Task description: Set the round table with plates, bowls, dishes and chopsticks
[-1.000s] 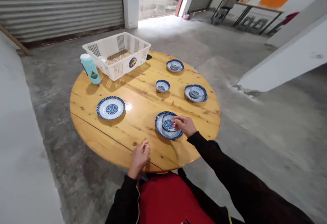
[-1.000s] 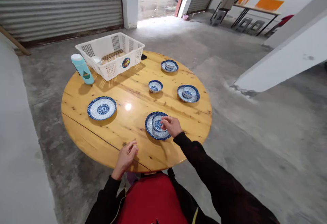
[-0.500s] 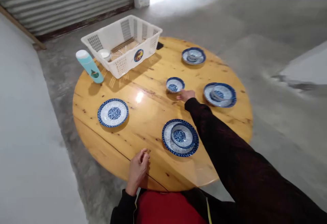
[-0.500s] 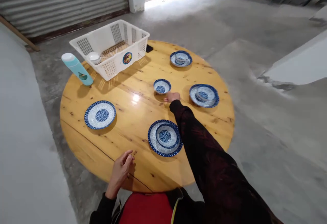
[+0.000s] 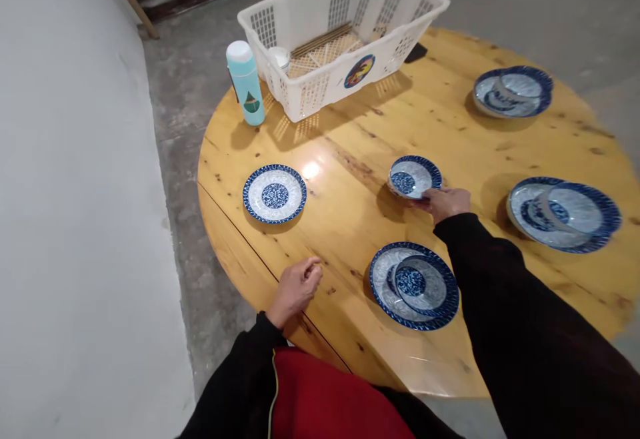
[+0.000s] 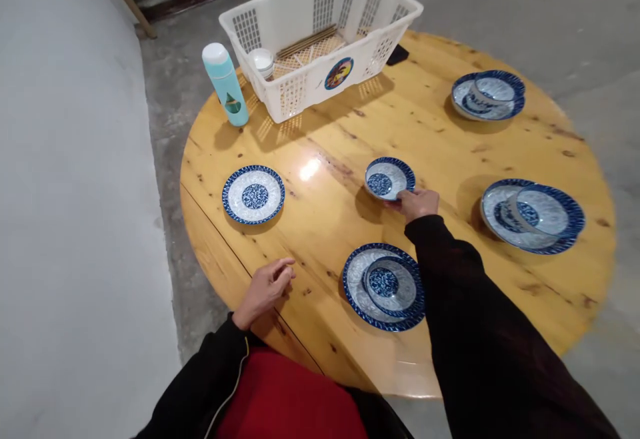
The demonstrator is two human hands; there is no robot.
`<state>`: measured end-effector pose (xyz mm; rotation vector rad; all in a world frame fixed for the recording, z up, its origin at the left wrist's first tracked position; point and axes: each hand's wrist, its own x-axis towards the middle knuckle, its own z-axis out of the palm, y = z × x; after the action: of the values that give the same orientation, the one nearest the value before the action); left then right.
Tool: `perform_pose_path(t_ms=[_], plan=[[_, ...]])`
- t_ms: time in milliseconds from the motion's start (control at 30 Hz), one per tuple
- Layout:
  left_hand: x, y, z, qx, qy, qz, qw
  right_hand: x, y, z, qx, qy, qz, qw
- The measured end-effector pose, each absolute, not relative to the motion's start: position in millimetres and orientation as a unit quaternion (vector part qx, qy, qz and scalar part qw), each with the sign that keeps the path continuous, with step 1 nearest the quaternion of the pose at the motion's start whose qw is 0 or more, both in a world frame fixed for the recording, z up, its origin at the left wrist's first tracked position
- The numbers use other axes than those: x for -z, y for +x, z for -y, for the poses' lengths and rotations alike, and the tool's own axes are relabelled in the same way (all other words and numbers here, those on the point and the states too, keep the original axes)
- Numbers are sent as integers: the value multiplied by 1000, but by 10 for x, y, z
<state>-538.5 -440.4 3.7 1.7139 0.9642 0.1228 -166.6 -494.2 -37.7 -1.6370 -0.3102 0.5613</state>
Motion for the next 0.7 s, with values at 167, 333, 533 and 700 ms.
perform_pose_path(t_ms=[167,333,533,700], plan=[[-159,-5342,3621,-108,755,-363,535,116,-2501,4827,-304,-744,78,590],[-315,-5262,2808,-89,799,-324,498,-168,-3369,4305,-364,-723,135,572],[-307,-5234,2189,-51,877,-282,386,-57,-3905,3703,-377,-729,132,555],[-217,-5218,1876,-12,910,-268,316,85,-4036,3463,-361,-744,121,549]])
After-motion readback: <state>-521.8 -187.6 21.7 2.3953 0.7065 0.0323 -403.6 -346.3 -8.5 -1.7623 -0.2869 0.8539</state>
